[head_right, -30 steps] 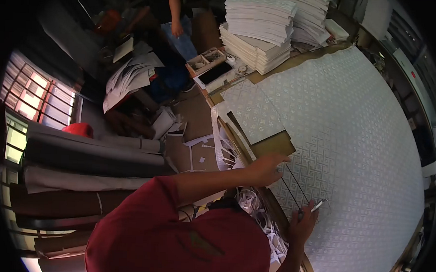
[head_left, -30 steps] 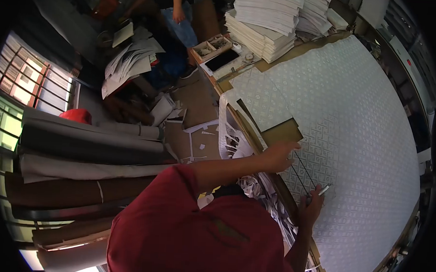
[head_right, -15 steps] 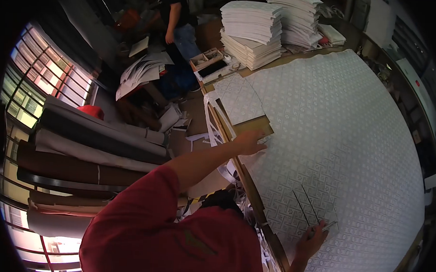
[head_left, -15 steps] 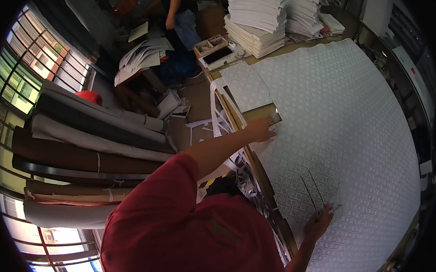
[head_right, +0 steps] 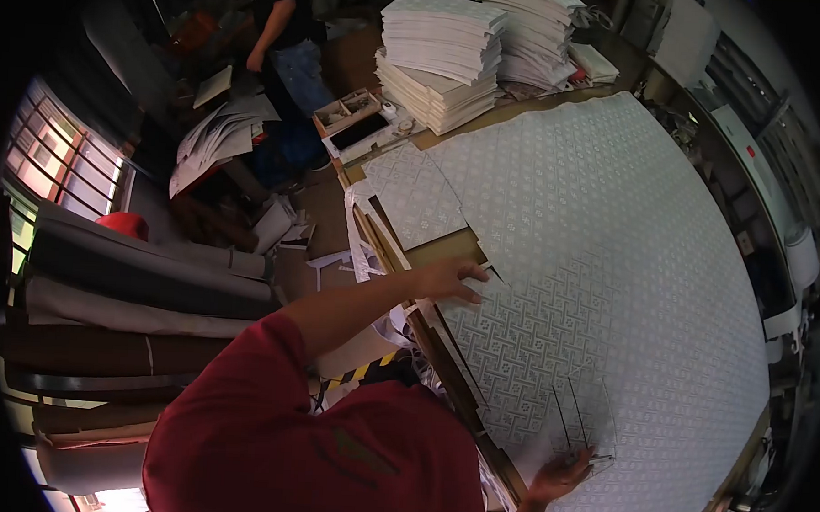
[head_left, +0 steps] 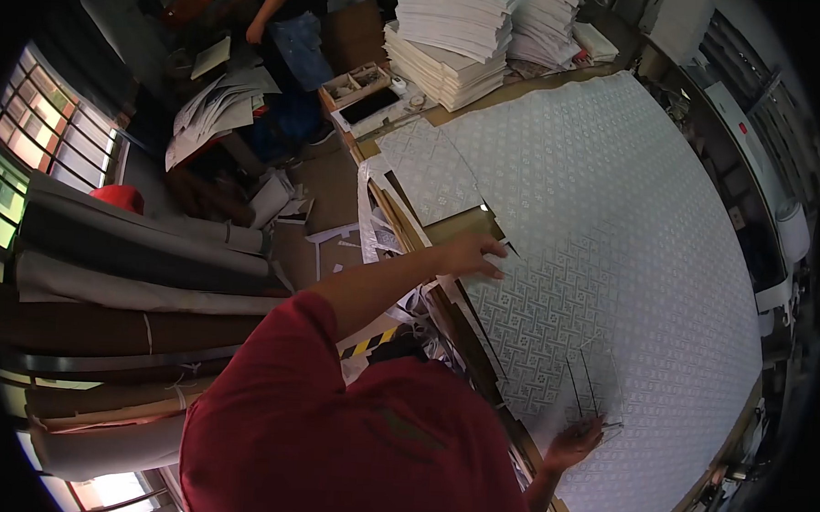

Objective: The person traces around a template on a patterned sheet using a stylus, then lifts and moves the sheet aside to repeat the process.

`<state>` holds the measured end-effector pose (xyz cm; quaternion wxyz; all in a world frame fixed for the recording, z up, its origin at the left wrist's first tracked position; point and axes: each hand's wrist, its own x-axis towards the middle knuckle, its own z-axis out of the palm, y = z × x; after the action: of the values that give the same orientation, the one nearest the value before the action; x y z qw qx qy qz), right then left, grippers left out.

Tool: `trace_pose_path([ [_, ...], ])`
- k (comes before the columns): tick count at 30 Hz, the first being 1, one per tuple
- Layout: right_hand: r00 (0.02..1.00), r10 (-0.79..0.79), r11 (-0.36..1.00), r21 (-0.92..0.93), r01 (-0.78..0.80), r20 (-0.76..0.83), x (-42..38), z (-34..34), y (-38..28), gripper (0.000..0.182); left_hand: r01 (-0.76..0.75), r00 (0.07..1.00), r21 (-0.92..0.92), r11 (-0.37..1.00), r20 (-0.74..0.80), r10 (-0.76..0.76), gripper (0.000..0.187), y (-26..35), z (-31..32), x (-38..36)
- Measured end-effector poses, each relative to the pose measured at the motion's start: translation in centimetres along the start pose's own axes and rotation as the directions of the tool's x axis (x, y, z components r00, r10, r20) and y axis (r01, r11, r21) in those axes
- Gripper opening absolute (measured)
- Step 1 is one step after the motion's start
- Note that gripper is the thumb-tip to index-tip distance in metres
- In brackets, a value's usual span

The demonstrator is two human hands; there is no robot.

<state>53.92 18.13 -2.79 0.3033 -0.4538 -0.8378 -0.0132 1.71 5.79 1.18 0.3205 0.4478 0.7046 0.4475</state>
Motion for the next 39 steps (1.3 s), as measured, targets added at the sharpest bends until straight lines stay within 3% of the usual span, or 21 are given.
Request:
trace_pose_path([
  [2,1.0,0.002,1.0,0.003,-0.002,0.026,-0.7,0.5,-0.2,0.036,0.213,0.925,-0.073,0.974,0.335,-0.177,0.076,1.0,-0.8,0.0],
  [6,0.991,0.129,0.99,0.058,-0.13,0.021,-0.3,0.8,-1.6,0.026,0.06,0.983,-0.098,0.993,0.178,-0.042,0.083,1.1,-0.3,-0.6],
  [8,0.993,0.117,0.993,0.025,-0.117,0.008,-0.2,0.3,-1.8,0.028,-0.015,0.99,-0.37,0.929,0.124,0.065,0.087,0.7,0.0,-0.8],
  [12,0.982,0.176,0.984,-0.039,-0.174,0.064,-0.1,0.5,-2.0,0.039,0.085,0.965,-0.546,0.833,0.254,0.068,0.094,0.7,-1.8,-0.2],
  [14,0.969,0.247,0.963,-0.113,-0.244,0.014,-0.5,0.5,-2.1,0.031,0.013,0.958,-0.388,0.922,0.269,0.099,0.088,0.7,-2.7,-0.2],
  [18,0.946,0.322,0.925,-0.199,-0.323,-0.041,-0.9,0.8,-1.7,0.033,0.018,0.955,-0.346,0.938,0.284,0.086,0.072,0.0,-4.0,0.1],
  [20,0.935,0.353,0.921,-0.168,-0.353,-0.032,-0.9,1.0,-1.9,0.034,0.114,0.928,-0.116,0.987,0.368,-0.064,0.055,0.4,-4.6,0.5],
  [21,0.93,0.365,0.915,-0.173,-0.365,-0.034,-0.9,0.7,-2.0,0.034,0.114,0.922,-0.112,0.987,0.381,-0.064,0.055,0.4,-4.5,0.6],
  [23,0.932,0.361,0.919,-0.158,-0.362,-0.04,-0.9,0.9,-1.9,0.033,0.133,0.97,-0.135,0.982,0.219,-0.102,0.046,0.6,-5.1,0.7],
  [24,0.929,0.367,0.918,-0.147,-0.369,-0.04,-0.7,1.0,-1.9,0.033,0.133,0.97,-0.122,0.984,0.218,-0.104,0.046,0.5,-6.1,1.0],
  [26,0.918,0.397,0.905,-0.17,-0.39,0.006,-1.0,0.9,-1.3,0.039,0.11,0.992,0.159,0.981,0.037,-0.118,0.044,0.3,-9.7,1.8],
  [28,0.919,0.395,0.906,-0.17,-0.388,0.006,-1.2,1.1,-0.9,0.04,0.062,0.992,0.217,0.974,-0.125,-0.035,0.047,-1.8,-14.2,2.3],
  [30,0.92,0.393,0.904,-0.185,-0.386,0.004,-1.6,1.0,-0.5,0.041,0.12,0.959,0.235,0.965,-0.278,-0.051,0.05,-4.4,-18.7,2.9],
  [32,0.924,0.382,0.904,-0.212,-0.37,0.017,-1.5,1.0,-0.2,0.041,0.316,0.913,0.393,0.864,-0.374,-0.164,0.051,-3.5,-22.7,2.5],
  [36,0.898,0.439,0.887,-0.167,-0.43,0.017,-1.2,0.9,-1.2,0.041,0.431,0.851,0.483,0.762,-0.499,-0.165,0.05,-8.5,-23.9,2.4],
  [38,0.861,0.508,0.857,-0.115,-0.503,0.026,-0.9,0.8,-1.6,0.04,0.287,0.796,0.579,0.763,-0.588,0.147,0.048,-9.8,-22.7,1.9],
  [39,0.862,0.506,0.857,-0.127,-0.499,0.024,-0.8,0.7,-1.7,0.04,0.286,0.798,0.571,0.769,-0.587,0.139,0.048,-10.4,-22.5,2.1],
])
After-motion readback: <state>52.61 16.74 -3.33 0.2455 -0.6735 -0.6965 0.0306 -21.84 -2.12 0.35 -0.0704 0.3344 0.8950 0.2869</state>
